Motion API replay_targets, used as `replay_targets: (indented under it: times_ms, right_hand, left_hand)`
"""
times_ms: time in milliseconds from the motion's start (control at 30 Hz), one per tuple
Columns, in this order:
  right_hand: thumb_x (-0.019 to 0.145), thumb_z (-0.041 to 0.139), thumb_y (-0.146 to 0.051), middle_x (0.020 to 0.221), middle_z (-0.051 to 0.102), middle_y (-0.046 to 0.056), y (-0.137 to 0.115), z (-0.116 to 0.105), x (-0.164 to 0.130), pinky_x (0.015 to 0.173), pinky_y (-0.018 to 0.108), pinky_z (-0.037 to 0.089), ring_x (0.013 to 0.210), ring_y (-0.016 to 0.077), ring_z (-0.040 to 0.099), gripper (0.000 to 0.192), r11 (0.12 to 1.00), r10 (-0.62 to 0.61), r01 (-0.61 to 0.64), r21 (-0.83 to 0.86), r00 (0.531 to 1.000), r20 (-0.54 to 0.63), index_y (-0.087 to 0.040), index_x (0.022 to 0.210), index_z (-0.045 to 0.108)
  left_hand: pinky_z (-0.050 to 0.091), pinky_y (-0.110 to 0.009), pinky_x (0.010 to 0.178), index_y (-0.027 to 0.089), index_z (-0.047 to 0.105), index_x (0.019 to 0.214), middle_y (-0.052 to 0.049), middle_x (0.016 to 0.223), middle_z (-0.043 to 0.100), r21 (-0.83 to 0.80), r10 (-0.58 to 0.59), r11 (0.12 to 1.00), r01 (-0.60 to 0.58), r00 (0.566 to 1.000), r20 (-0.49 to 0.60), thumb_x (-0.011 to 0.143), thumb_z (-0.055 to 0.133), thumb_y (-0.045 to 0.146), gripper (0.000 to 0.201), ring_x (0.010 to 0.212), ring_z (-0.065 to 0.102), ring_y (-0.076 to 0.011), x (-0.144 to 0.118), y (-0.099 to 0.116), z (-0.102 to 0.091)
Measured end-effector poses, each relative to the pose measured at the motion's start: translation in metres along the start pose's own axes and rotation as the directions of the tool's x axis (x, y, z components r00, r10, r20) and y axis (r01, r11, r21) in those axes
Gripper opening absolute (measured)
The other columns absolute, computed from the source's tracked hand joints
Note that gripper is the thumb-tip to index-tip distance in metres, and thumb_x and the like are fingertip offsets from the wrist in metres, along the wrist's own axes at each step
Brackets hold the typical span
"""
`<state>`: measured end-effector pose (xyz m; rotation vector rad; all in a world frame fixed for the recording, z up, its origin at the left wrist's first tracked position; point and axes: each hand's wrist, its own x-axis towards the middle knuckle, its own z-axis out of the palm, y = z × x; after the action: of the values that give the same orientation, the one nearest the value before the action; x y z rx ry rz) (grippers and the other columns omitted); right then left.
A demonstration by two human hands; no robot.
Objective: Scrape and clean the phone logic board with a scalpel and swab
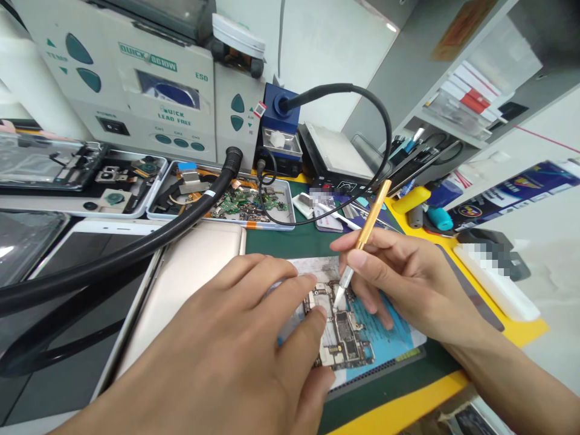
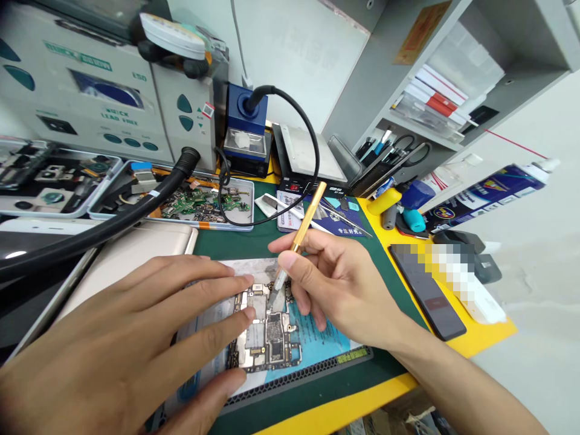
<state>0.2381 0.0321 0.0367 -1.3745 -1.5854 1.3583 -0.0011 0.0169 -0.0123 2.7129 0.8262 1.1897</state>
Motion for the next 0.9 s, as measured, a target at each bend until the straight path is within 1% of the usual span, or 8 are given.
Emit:
replay_targets:
  times_ms: [200,367,433,533,733,900]
  right_hand:
    - [0.102,0.071,-0.043,0.052,0.061,-0.007,-0.0025,0.0013,0.0009,0.033,0.012,0.040,0.034,0.0054,0.047,0.025,1.000,-0.002,0.002,-0.007,1.000,0.003,-0.021,0.114,0.071]
    - [0.102,0.072,-0.043,0.051,0.060,-0.007,-0.0032,0.0014,0.0012,0.032,0.012,0.040,0.034,0.0059,0.046,0.026,1.000,0.001,-0.001,-0.013,1.000,0.010,-0.020,0.113,0.070]
    - [0.102,0.072,-0.043,0.051,0.061,-0.006,-0.0037,0.0020,0.0020,0.032,0.012,0.039,0.034,0.0060,0.046,0.026,1.000,0.006,-0.006,-0.016,1.000,0.010,-0.019,0.113,0.070]
    - [0.102,0.071,-0.042,0.052,0.062,-0.005,-0.0047,0.0030,0.0037,0.032,0.012,0.039,0.033,0.0060,0.047,0.027,0.999,0.021,-0.021,-0.032,1.000,0.008,-0.018,0.113,0.069]
    - [0.101,0.072,-0.044,0.052,0.063,-0.004,-0.0067,0.0034,0.0048,0.031,0.014,0.038,0.033,0.0068,0.047,0.030,0.998,0.038,-0.038,-0.046,0.999,0.011,-0.017,0.113,0.068]
    - [0.100,0.072,-0.046,0.052,0.062,-0.004,-0.0078,0.0024,0.0043,0.031,0.014,0.038,0.033,0.0071,0.047,0.032,0.998,0.043,-0.042,-0.042,0.999,0.026,-0.016,0.113,0.068]
  left_hand:
    - [0.057,-0.048,0.085,0.019,0.072,0.095,-0.008,0.103,0.076,0.003,-0.018,1.000,0.018,1.000,0.010,0.101,0.057,0.030,0.020,0.101,0.066,-0.0307,0.0019,0.0023,-0.0029]
    - [0.059,-0.050,0.085,0.018,0.073,0.092,-0.009,0.100,0.076,-0.032,-0.015,0.999,0.016,0.999,0.049,0.101,0.057,0.031,0.023,0.099,0.067,-0.0318,0.0006,0.0028,-0.0021]
    - [0.059,-0.051,0.085,0.018,0.073,0.090,-0.009,0.099,0.076,-0.047,-0.023,0.999,0.026,0.998,0.067,0.101,0.058,0.033,0.024,0.098,0.067,-0.0321,0.0007,0.0021,-0.0012]
    - [0.058,-0.051,0.088,0.019,0.073,0.092,-0.008,0.101,0.076,-0.055,-0.036,0.998,0.040,0.996,0.078,0.098,0.062,0.034,0.020,0.100,0.066,-0.0318,0.0019,0.0014,-0.0016]
    - [0.057,-0.046,0.084,0.019,0.072,0.092,-0.007,0.098,0.074,-0.029,-0.018,0.999,0.018,1.000,0.009,0.098,0.060,0.033,0.020,0.096,0.065,-0.0287,0.0006,0.0001,-0.0031]
    - [0.057,-0.047,0.086,0.019,0.072,0.096,-0.008,0.102,0.074,-0.026,-0.025,0.999,0.025,0.999,0.027,0.100,0.056,0.032,0.021,0.100,0.065,-0.0290,0.0011,0.0004,-0.0026]
